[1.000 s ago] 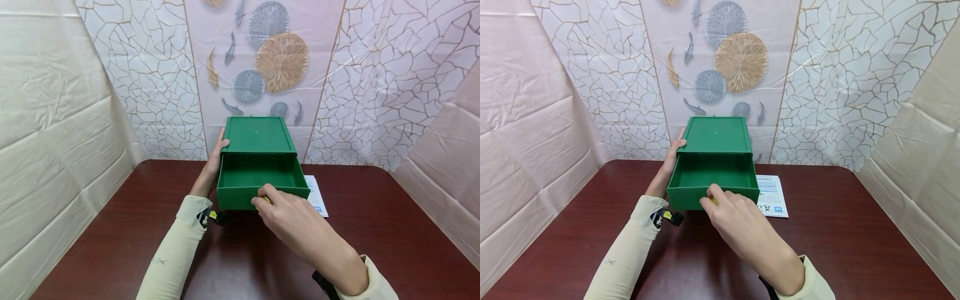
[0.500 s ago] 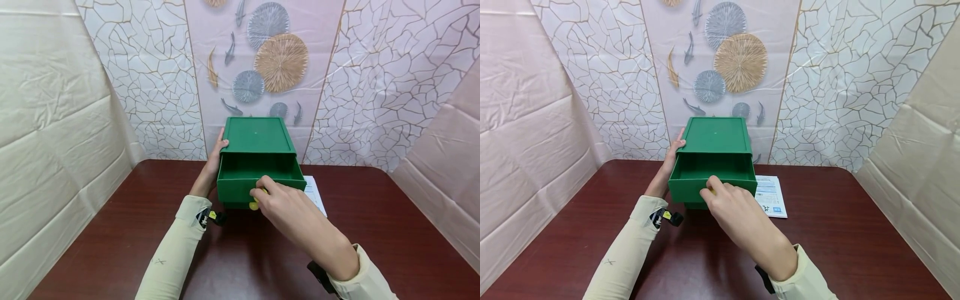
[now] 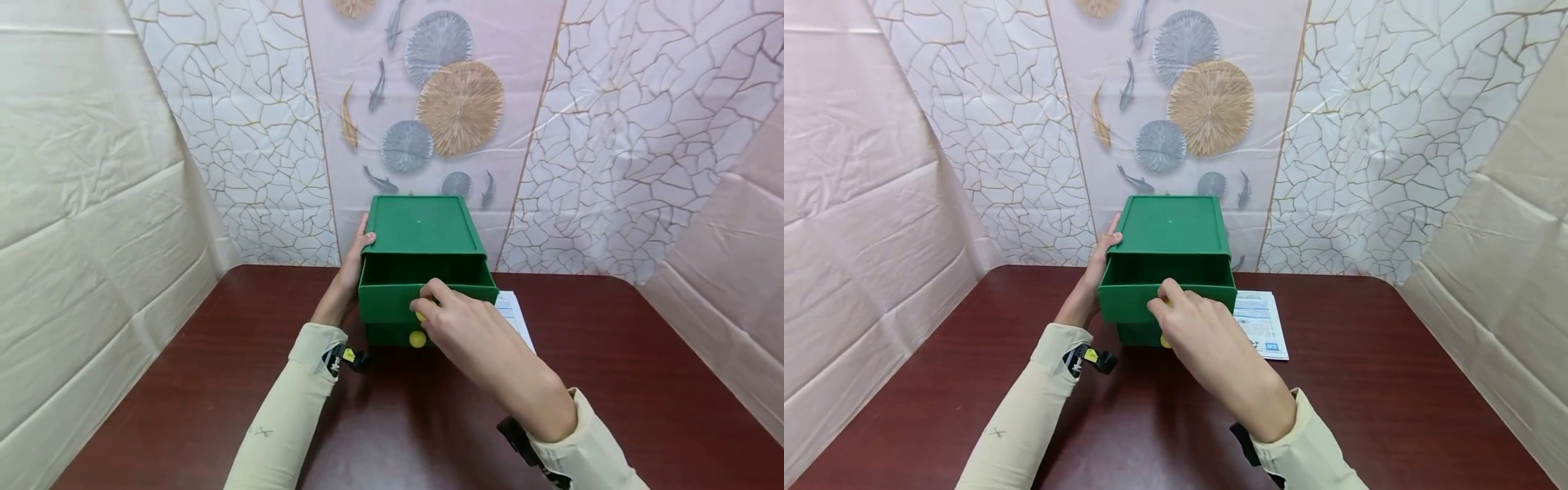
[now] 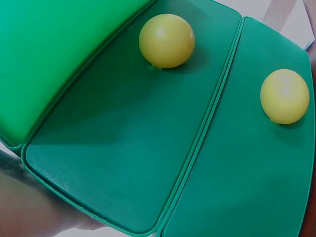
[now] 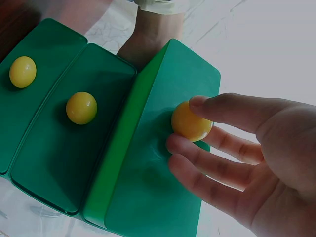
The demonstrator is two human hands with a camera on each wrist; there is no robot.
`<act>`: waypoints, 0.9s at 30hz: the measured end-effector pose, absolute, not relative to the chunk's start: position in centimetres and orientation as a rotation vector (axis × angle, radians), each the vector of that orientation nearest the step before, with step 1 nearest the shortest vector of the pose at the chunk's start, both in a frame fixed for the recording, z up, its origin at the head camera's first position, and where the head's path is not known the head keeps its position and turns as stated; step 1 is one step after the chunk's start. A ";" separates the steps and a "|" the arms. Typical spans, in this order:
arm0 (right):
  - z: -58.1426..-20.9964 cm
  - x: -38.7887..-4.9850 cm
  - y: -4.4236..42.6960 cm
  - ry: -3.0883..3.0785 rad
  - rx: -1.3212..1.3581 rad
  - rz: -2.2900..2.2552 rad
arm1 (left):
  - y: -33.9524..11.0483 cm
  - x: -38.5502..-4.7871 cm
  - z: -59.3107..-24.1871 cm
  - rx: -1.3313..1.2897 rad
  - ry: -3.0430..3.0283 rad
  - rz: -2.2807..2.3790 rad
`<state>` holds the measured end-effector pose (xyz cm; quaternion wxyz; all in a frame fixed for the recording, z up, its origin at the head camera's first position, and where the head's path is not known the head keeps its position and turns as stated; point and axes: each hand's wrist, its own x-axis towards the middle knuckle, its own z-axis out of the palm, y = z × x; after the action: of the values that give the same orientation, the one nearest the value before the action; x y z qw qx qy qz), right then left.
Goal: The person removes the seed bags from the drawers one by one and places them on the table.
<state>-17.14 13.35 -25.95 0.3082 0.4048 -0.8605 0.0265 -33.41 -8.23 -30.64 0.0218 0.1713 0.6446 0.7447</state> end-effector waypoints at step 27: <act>-26.3 -20.4 12.7 -2.329 1.005 0.184 | -8.1 -33.3 -30.9 0.541 2.014 2.321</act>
<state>-20.35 12.68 -26.25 0.2948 0.3775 -0.8751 0.0692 -33.33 -8.12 -30.88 0.0106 0.1734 0.6453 0.7439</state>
